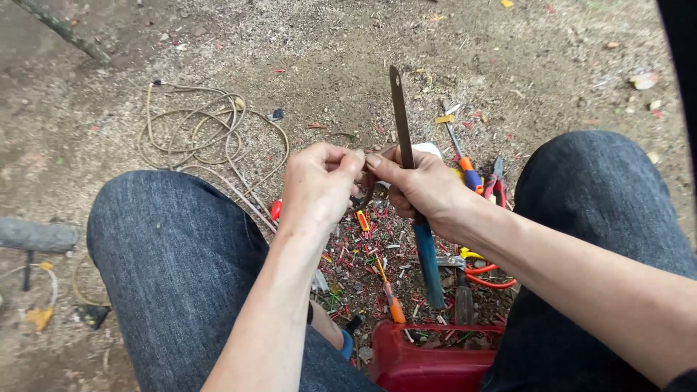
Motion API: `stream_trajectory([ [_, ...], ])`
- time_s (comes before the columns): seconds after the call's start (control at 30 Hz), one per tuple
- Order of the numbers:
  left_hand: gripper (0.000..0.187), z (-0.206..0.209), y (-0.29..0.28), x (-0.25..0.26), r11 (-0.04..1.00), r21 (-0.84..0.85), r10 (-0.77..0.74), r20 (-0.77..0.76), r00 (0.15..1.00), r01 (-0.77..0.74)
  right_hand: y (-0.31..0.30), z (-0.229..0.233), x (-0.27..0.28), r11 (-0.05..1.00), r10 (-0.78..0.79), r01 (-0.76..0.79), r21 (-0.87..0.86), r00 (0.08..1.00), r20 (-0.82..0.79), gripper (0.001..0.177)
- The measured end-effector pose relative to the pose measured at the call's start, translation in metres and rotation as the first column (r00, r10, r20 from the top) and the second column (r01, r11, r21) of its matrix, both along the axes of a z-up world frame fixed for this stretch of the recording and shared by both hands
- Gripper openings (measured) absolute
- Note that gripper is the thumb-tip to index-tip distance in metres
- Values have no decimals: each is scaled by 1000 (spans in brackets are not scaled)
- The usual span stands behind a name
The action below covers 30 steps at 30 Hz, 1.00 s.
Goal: Stripping insulation from electrical wires using a blade and twisting them together to connect a light bulb component.
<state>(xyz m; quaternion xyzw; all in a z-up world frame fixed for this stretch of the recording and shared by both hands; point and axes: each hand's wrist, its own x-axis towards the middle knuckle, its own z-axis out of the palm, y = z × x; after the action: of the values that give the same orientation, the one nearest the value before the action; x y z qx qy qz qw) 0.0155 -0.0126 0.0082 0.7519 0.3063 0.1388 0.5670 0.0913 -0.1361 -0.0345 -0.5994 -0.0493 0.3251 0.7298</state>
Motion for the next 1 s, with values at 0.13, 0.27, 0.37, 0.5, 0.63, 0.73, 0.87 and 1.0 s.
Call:
stream_trajectory([
  [0.13,23,-5,1,-1,999,-17,-40,6,999,40,-11,-4,1,999,27,-25,36,997,-70,21],
  [0.27,23,-12,-3,-4,999,-33,1,-17,1000,-2,-12,-14,4,996,87,-83,35,989,-123,21],
  [0.37,31,-43,2,5,984,-152,94,2,996,-93,-7,-29,8,994,110,-105,40,985,-135,25],
  [0.5,36,-45,4,17,945,-256,201,-36,979,-203,-4,-22,5,995,74,-65,75,989,-130,26],
  [0.63,32,-46,9,19,935,-283,219,-10,976,-213,3,-17,10,996,67,-62,59,993,-102,28],
  [0.73,28,-39,15,8,926,-314,210,-26,977,-208,7,-14,2,998,57,-55,42,997,-54,27],
  [0.87,20,-77,72,-9,922,-298,245,-45,968,-247,12,-18,-9,994,104,-105,-12,993,-49,27],
  [1.0,18,-44,103,-42,834,-333,475,27,880,-440,0,4,-18,988,103,-105,-110,994,-24,27],
])
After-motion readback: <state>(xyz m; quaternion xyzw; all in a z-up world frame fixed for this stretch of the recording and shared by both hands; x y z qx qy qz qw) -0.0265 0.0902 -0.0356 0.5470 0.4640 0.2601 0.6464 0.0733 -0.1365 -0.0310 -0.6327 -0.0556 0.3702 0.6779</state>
